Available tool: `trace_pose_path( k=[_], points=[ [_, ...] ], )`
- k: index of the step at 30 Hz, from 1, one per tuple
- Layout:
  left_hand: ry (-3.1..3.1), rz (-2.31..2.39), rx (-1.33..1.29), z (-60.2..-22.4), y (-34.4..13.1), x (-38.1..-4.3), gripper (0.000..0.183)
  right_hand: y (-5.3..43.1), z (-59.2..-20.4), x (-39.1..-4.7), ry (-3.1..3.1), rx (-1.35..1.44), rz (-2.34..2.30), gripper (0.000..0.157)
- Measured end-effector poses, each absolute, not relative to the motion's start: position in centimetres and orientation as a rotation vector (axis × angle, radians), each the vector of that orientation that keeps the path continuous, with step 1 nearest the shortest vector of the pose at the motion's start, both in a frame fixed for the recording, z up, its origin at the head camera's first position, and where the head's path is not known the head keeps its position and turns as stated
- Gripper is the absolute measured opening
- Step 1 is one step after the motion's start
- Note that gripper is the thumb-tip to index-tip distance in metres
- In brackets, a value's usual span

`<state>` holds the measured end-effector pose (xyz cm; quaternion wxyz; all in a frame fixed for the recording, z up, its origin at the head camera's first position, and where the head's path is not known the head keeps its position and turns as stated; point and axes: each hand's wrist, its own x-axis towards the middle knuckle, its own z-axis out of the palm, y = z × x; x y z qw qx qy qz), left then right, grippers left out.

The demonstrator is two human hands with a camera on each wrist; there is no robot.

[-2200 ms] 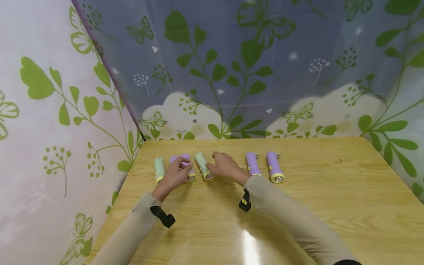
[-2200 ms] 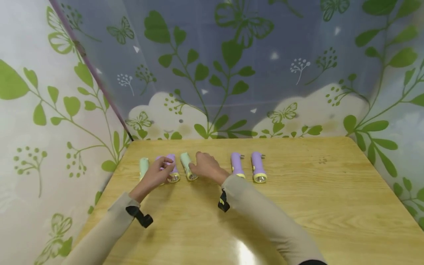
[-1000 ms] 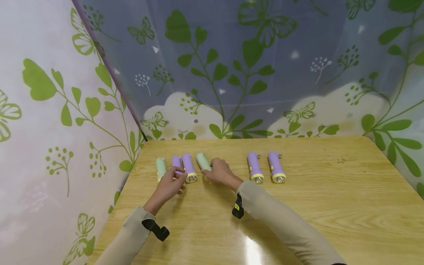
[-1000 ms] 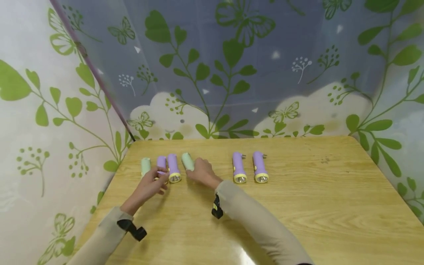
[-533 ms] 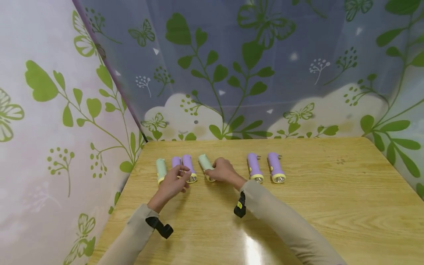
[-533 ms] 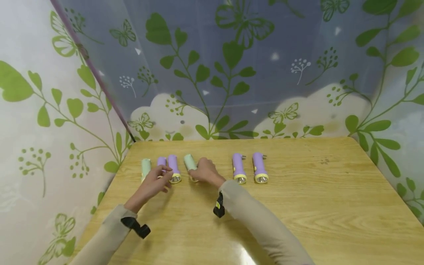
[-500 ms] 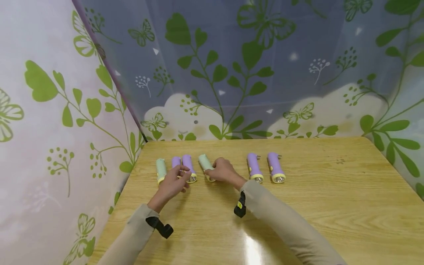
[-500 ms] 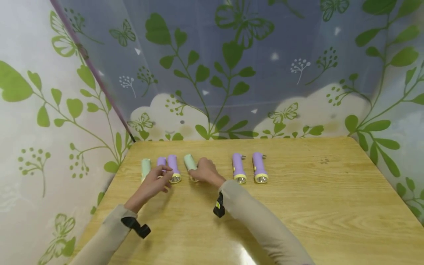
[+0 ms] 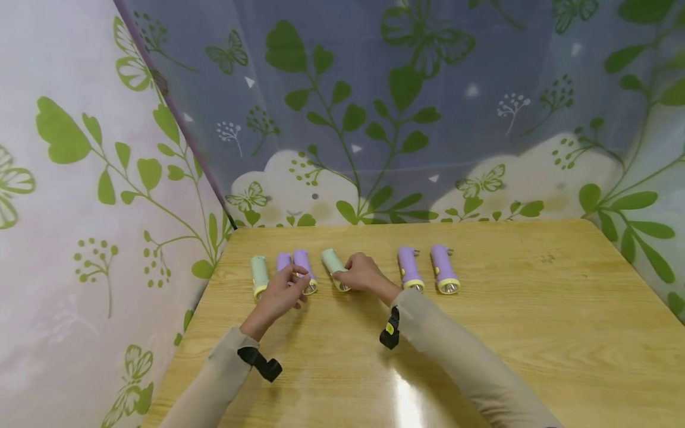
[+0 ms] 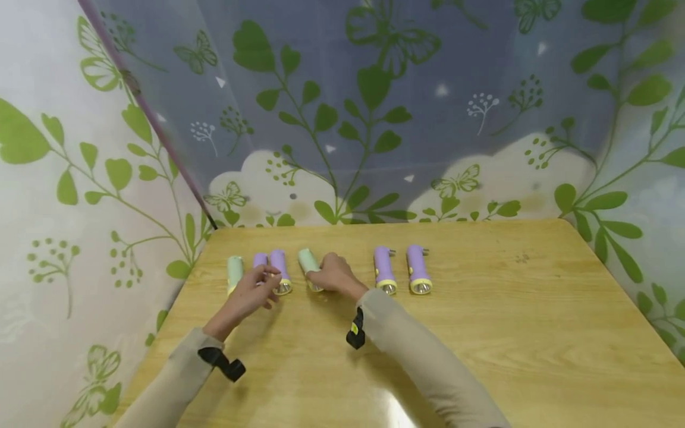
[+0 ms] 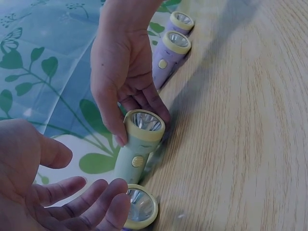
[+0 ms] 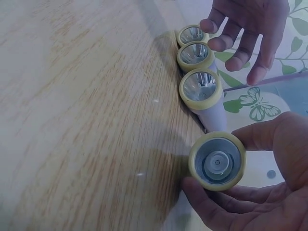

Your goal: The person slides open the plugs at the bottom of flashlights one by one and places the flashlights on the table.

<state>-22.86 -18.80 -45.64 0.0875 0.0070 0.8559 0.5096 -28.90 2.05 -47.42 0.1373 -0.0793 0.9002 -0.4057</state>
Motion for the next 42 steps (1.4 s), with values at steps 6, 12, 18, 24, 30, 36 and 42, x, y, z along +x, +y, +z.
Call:
trace_pose_path(
  k=[6,12,18,24,30,36,42],
  points=[
    [2.542,1.533,0.038,-45.7,-18.7,-23.0,0.034,2.0,-47.4,-29.0,2.594,-0.224,-1.167,0.052],
    [2.512,1.555,0.025,-45.5,-18.6,-23.2,0.034,2.3,-47.3,-28.8,2.589,-0.188,-1.206,0.029],
    [2.512,1.55,0.032,-45.2,-18.0,-23.7,0.032,3.0,-47.1,-28.5,2.593,-0.178,-1.262,0.039],
    [2.467,1.606,0.048,-44.7,-17.3,-24.2,0.034,3.8,-46.7,-28.2,2.611,-0.162,-1.311,0.042],
    [2.439,1.664,0.048,-44.2,-16.5,-24.7,0.03,4.4,-46.0,-28.0,2.642,-0.142,-1.371,0.044],
    [2.449,1.657,0.034,-43.7,-16.0,-25.1,0.032,5.0,-45.4,-28.1,2.658,-0.173,-1.385,0.048],
    [2.484,1.656,0.035,-43.4,-15.6,-25.9,0.034,5.4,-44.5,-27.9,2.659,-0.173,-1.402,0.054]
  ],
)
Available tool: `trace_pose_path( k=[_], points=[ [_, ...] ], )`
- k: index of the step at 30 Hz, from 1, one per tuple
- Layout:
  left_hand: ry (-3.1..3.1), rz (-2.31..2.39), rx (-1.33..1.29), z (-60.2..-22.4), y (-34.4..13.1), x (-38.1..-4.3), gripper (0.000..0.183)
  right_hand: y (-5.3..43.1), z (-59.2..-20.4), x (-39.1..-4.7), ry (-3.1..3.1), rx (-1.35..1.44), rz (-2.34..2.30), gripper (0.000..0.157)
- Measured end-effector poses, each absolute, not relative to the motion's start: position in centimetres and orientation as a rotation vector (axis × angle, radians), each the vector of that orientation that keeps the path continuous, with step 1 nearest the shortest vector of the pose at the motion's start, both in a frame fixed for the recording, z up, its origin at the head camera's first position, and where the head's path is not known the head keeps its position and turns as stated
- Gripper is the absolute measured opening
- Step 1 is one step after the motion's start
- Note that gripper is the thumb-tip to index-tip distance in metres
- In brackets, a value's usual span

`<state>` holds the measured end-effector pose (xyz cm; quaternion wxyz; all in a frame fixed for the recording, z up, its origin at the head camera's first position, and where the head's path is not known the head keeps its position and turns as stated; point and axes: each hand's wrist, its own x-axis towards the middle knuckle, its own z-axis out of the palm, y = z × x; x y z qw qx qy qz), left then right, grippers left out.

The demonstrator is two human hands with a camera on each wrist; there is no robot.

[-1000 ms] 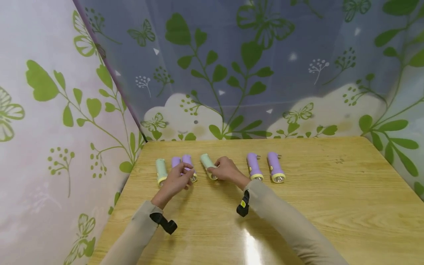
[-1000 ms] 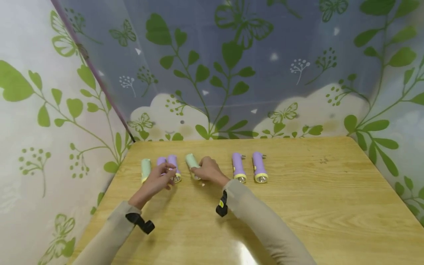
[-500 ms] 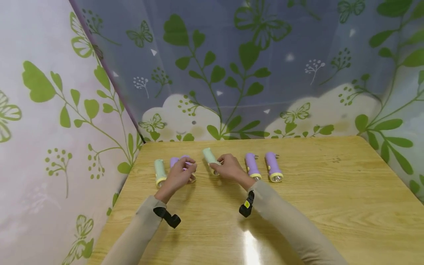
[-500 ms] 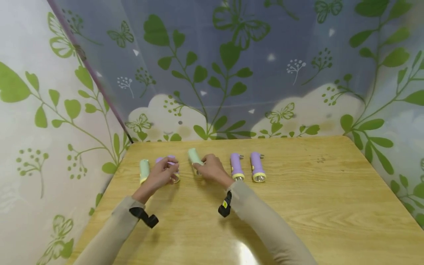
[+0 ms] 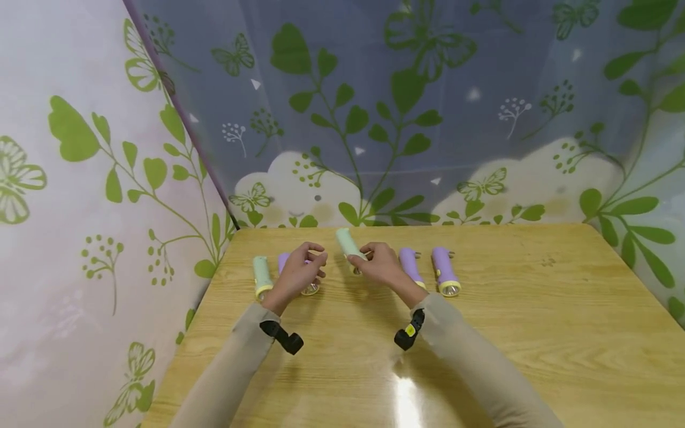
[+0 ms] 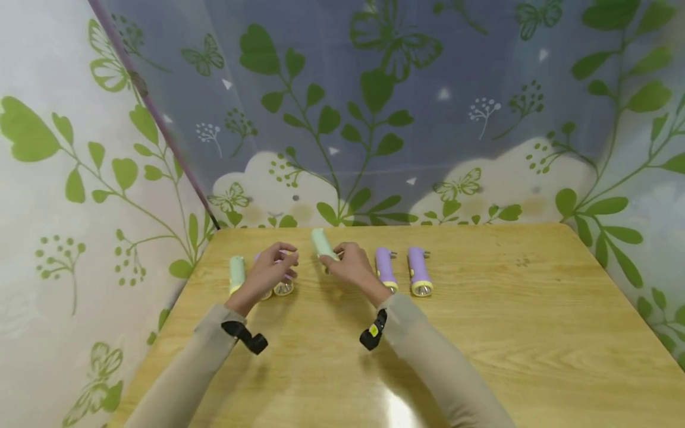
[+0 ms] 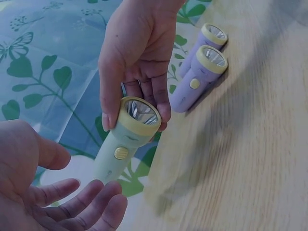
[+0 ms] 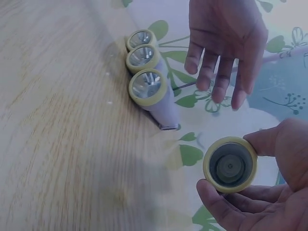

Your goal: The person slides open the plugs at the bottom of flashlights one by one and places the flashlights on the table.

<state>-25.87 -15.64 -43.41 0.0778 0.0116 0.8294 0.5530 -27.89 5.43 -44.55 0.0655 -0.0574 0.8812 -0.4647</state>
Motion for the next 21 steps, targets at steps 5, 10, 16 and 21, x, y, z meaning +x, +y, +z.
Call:
trace_pose_path(
  k=[5,10,16,21],
  points=[
    [2.494,1.673,0.06,-43.0,-15.1,-26.4,0.036,6.0,-44.0,-27.7,2.628,-0.172,-1.476,0.055],
    [2.489,1.69,0.073,-42.6,-14.4,-26.6,0.036,6.6,-43.6,-27.4,2.628,-0.196,-1.499,0.053],
    [2.481,1.735,0.068,-42.5,-13.6,-27.0,0.036,7.0,-43.2,-26.8,2.619,-0.22,-1.521,0.053],
    [2.461,1.796,0.087,-42.4,-12.9,-27.4,0.039,7.3,-42.7,-26.3,2.617,-0.261,-1.545,0.053]
  ],
)
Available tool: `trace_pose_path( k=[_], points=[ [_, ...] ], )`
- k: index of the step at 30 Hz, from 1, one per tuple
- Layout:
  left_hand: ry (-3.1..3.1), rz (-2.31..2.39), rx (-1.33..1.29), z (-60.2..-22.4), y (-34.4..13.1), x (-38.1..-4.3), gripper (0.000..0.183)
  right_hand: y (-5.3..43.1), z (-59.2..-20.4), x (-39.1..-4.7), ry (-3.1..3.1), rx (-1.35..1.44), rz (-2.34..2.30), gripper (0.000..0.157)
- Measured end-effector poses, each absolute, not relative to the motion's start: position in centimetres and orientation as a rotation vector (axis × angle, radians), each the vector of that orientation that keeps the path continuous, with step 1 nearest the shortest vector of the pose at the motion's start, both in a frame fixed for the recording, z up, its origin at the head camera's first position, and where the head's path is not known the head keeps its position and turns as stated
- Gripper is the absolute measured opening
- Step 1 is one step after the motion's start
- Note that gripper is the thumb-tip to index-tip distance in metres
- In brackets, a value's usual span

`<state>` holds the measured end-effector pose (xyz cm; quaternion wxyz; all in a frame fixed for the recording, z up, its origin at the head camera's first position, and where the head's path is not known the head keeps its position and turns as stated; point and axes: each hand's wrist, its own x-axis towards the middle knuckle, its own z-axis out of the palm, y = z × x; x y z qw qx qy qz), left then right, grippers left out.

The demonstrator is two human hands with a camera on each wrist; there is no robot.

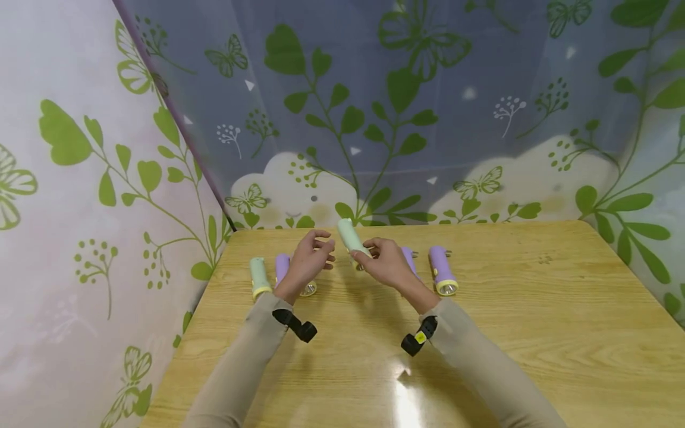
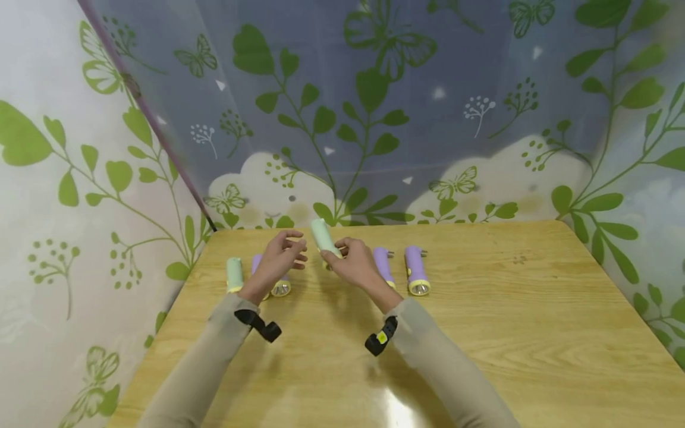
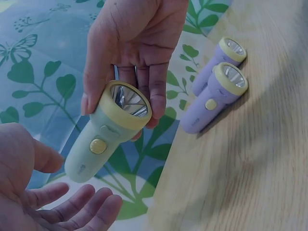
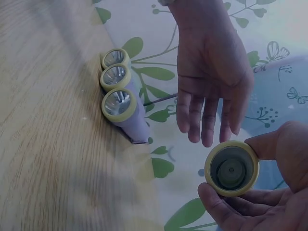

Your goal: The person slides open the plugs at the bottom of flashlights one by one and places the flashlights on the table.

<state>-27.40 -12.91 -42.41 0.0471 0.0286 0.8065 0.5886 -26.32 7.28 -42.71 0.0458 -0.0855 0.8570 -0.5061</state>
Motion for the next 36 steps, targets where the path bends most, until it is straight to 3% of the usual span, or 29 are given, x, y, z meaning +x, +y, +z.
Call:
trace_pose_path(
  k=[25,36],
  points=[
    [2.353,1.898,0.058,-41.4,-10.7,-28.6,0.046,8.5,-41.9,-24.8,2.588,-0.309,-1.61,0.051],
    [2.331,1.907,0.044,-41.0,-10.0,-28.7,0.041,8.8,-41.7,-24.7,2.584,-0.331,-1.63,0.05]
  ],
)
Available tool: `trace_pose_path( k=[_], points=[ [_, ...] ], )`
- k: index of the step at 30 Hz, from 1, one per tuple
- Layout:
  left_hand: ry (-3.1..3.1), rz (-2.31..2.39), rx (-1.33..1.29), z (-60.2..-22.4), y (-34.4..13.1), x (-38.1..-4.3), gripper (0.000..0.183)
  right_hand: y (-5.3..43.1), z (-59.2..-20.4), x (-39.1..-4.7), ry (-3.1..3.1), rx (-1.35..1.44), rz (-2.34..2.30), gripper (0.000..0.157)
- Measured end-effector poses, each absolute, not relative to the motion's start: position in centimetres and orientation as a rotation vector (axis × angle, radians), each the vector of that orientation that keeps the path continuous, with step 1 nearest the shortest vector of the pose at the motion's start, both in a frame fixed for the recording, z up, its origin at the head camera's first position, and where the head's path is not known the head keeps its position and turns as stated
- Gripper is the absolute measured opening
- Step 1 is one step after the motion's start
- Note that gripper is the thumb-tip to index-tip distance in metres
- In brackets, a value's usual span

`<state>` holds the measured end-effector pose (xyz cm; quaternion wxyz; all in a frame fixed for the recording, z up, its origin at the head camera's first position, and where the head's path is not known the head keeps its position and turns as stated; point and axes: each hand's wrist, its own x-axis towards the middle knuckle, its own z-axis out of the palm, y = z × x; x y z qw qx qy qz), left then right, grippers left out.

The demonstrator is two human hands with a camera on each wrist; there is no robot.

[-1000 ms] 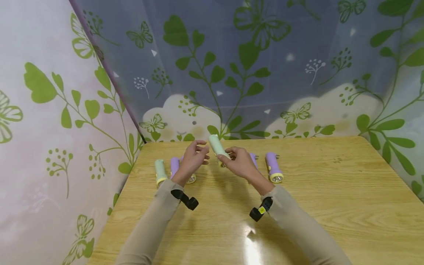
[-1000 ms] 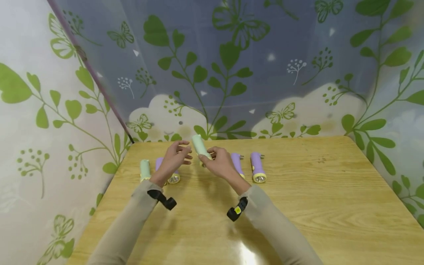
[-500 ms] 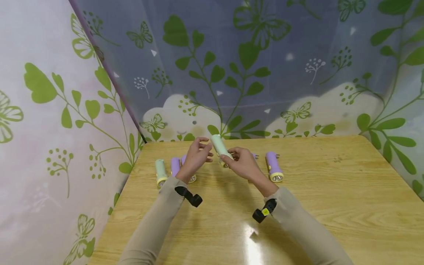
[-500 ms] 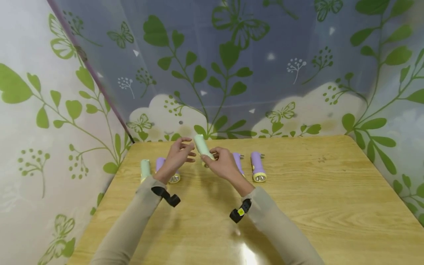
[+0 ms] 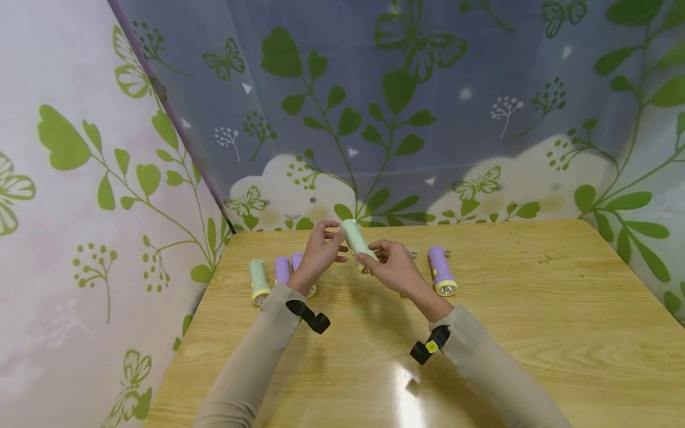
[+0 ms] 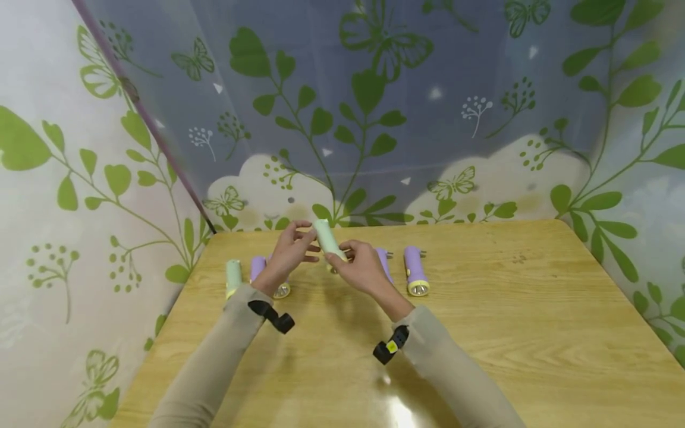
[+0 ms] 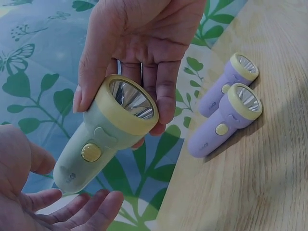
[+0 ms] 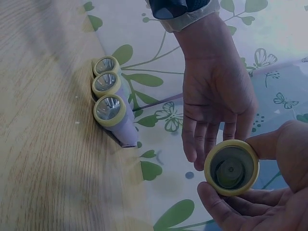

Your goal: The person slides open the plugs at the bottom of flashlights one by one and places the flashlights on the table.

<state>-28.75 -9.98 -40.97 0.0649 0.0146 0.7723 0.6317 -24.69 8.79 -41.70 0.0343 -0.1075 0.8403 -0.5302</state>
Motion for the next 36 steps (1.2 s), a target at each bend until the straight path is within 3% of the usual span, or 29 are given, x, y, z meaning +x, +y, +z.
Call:
trace_pose_path(
  k=[36],
  points=[
    [2.29,1.935,0.094,-40.69,-9.81,-28.64,0.038,8.34,-41.76,-24.31,2.539,-0.381,-1.653,0.047]
  ],
)
